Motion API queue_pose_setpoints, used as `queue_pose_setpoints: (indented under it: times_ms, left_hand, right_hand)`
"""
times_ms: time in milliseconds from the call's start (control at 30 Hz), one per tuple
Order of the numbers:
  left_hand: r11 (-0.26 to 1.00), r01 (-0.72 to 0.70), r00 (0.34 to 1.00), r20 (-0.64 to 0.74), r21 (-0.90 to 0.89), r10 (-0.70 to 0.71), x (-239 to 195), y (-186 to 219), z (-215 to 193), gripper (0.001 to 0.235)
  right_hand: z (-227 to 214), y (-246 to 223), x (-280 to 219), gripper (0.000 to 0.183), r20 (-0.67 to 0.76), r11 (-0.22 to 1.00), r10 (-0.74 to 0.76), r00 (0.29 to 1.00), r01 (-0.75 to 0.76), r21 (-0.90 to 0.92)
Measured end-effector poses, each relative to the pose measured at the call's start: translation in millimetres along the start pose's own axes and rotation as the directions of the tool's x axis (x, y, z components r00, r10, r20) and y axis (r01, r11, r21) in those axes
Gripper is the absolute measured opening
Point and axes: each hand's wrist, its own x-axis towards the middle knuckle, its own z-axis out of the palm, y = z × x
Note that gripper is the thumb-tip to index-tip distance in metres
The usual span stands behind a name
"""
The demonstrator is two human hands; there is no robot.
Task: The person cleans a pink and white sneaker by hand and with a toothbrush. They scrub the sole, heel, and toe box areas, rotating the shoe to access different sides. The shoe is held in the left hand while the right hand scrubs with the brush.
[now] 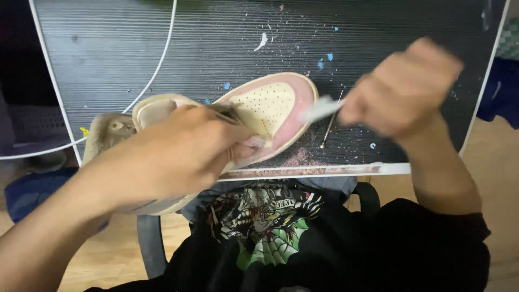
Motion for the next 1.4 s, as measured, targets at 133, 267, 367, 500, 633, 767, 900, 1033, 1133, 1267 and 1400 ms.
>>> queue_pose_setpoints:
  times_ms: [133, 267, 367, 500, 633, 767, 900, 1033, 1133, 1267, 1400]
  left_hand:
    - [0.995, -0.058, 0.995, -0.081, 0.078, 0.064, -1.9, -2.3, 1.4, 0.026]
    - [0.994, -0.078, 0.991, -0.105, 0.079, 0.086, -3.2, -4.1, 1.4, 0.025]
    - [0.997, -0.016, 0.996, -0.092, 0.072, 0.022, -3.4, 2.4, 2.2, 0.043]
    - [0.994, -0.059, 0.989, -0.128, 0.095, 0.071, -3.3, -2.1, 5.8, 0.041]
    - [0.991, -0.087, 0.986, -0.136, 0.098, 0.1, -3.9, -2.7, 5.8, 0.034]
    - [0.986, -0.133, 0.981, -0.127, 0.104, 0.146, -1.8, -2.2, 7.8, 0.029]
    - [0.986, -0.126, 0.979, -0.149, 0.105, 0.141, -2.6, -0.9, 4.7, 0.038]
    - [0.989, -0.081, 0.993, -0.078, 0.126, 0.092, -0.1, 0.3, 4.4, 0.035]
    - [0.993, -0.085, 0.991, -0.095, 0.085, 0.093, -3.0, 0.1, 3.6, 0.036]
    - [0.976, -0.124, 0.987, -0.083, 0.178, 0.14, 3.7, -4.8, 10.9, 0.017]
    - [0.988, -0.129, 0.985, -0.101, 0.09, 0.138, -1.5, -0.5, 5.5, 0.033]
  right_hand:
    - [-3.7, -47.8, 33.4, 0.052, 0.081, 0.929, -0.163, 0.983, 0.18, -0.324]
    - [-6.4, -8.0, -0.3, 0.052, -0.014, 0.911, -0.158, 0.987, 0.14, -0.387]
    - [16.1, -50.1, 5.6, 0.062, 0.545, 0.58, 0.814, 0.201, -0.308, -0.754]
    - [10.3, -36.8, 8.1, 0.08, 0.652, 0.646, 0.754, 0.085, -0.28, -0.711]
    - [11.0, -31.4, 7.7, 0.056, -0.049, 0.968, -0.11, 0.993, 0.096, -0.232]
    - [6.1, -6.4, -40.8, 0.017, 0.123, 0.989, 0.135, 0.983, -0.126, -0.078]
    - [-8.9, -22.8, 16.5, 0.055, -0.001, 0.899, -0.193, 0.981, 0.177, -0.4]
    - [-1.9, -13.8, 14.2, 0.05, -0.012, 0.911, -0.307, 0.952, 0.29, -0.294]
    - [6.0, -12.8, 8.2, 0.054, -0.092, 0.98, -0.144, 0.985, 0.129, -0.154]
    - [22.1, -37.0, -21.5, 0.072, 0.039, 0.987, 0.125, 0.991, -0.12, -0.112]
    - [-5.0, -15.0, 3.0, 0.043, 0.033, 0.938, -0.088, 0.996, 0.094, -0.335]
